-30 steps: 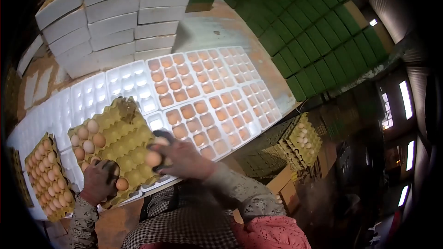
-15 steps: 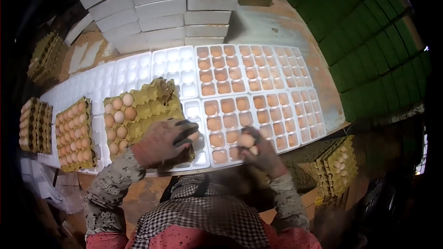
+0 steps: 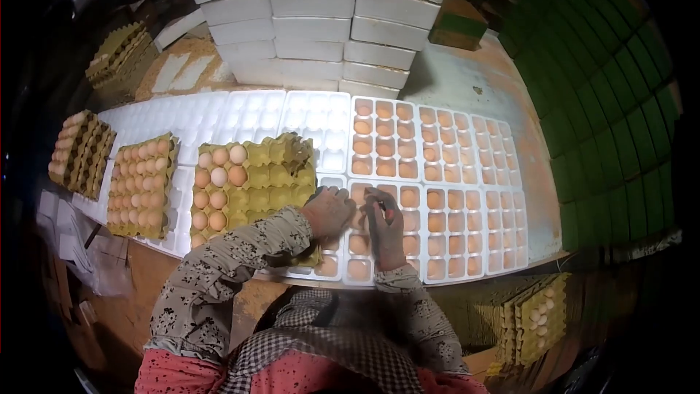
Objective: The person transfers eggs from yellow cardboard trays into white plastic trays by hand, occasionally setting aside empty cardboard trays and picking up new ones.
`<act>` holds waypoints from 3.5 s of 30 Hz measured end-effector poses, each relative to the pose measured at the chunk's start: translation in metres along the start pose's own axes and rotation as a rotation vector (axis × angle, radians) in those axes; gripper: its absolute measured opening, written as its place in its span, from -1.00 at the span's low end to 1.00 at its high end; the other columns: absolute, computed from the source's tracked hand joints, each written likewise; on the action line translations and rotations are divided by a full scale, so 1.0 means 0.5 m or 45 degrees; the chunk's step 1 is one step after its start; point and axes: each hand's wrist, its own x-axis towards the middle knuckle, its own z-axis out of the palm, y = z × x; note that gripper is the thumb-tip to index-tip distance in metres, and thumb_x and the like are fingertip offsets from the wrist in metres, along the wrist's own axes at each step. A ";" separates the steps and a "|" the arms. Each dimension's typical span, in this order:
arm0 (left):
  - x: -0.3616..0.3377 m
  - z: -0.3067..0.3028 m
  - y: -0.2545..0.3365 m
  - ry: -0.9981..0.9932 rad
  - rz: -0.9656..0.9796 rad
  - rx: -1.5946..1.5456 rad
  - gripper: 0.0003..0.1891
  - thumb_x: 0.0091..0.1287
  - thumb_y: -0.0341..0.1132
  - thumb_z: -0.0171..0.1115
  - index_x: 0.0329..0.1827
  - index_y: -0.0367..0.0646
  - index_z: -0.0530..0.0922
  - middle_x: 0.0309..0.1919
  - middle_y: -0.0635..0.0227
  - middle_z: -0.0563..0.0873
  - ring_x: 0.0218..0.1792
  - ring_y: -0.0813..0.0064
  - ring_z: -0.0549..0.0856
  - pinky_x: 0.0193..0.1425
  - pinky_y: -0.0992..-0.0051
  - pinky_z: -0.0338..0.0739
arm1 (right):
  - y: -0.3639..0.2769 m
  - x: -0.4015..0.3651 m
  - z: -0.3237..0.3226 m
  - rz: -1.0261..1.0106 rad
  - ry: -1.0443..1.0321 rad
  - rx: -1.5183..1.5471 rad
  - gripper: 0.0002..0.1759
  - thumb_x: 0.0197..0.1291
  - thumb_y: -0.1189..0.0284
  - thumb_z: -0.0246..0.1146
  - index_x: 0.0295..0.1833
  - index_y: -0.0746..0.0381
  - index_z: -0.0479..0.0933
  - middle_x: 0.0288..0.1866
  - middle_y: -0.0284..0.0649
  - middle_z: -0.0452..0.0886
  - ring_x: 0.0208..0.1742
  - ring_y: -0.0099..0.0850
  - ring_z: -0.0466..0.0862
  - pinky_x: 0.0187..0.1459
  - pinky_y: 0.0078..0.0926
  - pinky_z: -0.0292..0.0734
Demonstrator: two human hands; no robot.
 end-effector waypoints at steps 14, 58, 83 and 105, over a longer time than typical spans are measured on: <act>-0.474 -0.094 -0.322 1.031 -1.111 -1.040 -0.69 0.28 -0.35 0.23 0.09 -0.14 0.55 -0.12 0.20 0.70 -0.10 0.23 0.69 0.05 0.36 0.55 | -0.061 0.108 0.281 -0.750 -0.547 -0.982 -0.53 0.17 0.40 0.23 0.23 0.08 0.42 0.07 -0.14 0.54 0.15 -0.09 0.44 0.22 -0.07 0.27; 0.105 -0.059 -0.511 -0.036 -0.466 -0.627 -0.53 0.33 0.01 0.11 0.25 0.03 0.47 0.16 0.26 0.56 0.17 0.29 0.55 0.27 0.35 0.38 | -0.020 0.534 0.249 -0.119 -0.038 -1.509 -0.55 0.19 0.14 0.22 0.16 0.06 0.48 0.11 -0.08 0.52 0.15 -0.11 0.54 0.16 -0.15 0.40; -0.490 -0.039 -0.451 0.389 -0.292 -0.570 -0.42 0.21 -0.27 0.26 0.34 -0.08 0.38 0.09 0.19 0.57 0.14 0.19 0.52 0.29 0.24 0.38 | -0.016 0.077 0.513 -1.072 -1.219 -1.551 -0.53 0.14 0.34 0.22 0.20 0.15 0.49 -0.13 -0.19 0.59 0.06 -0.23 0.52 0.30 -0.20 0.25; -0.524 0.011 -0.406 0.246 -0.302 -1.034 -0.42 0.28 -0.14 0.22 0.34 -0.13 0.37 0.06 0.21 0.61 -0.09 0.36 0.67 0.03 0.40 0.56 | -0.117 0.025 0.488 -0.302 -0.954 -1.201 -0.57 0.07 0.23 0.32 0.03 0.16 0.47 0.01 -0.13 0.53 -0.18 -0.17 0.63 -0.10 -0.25 0.57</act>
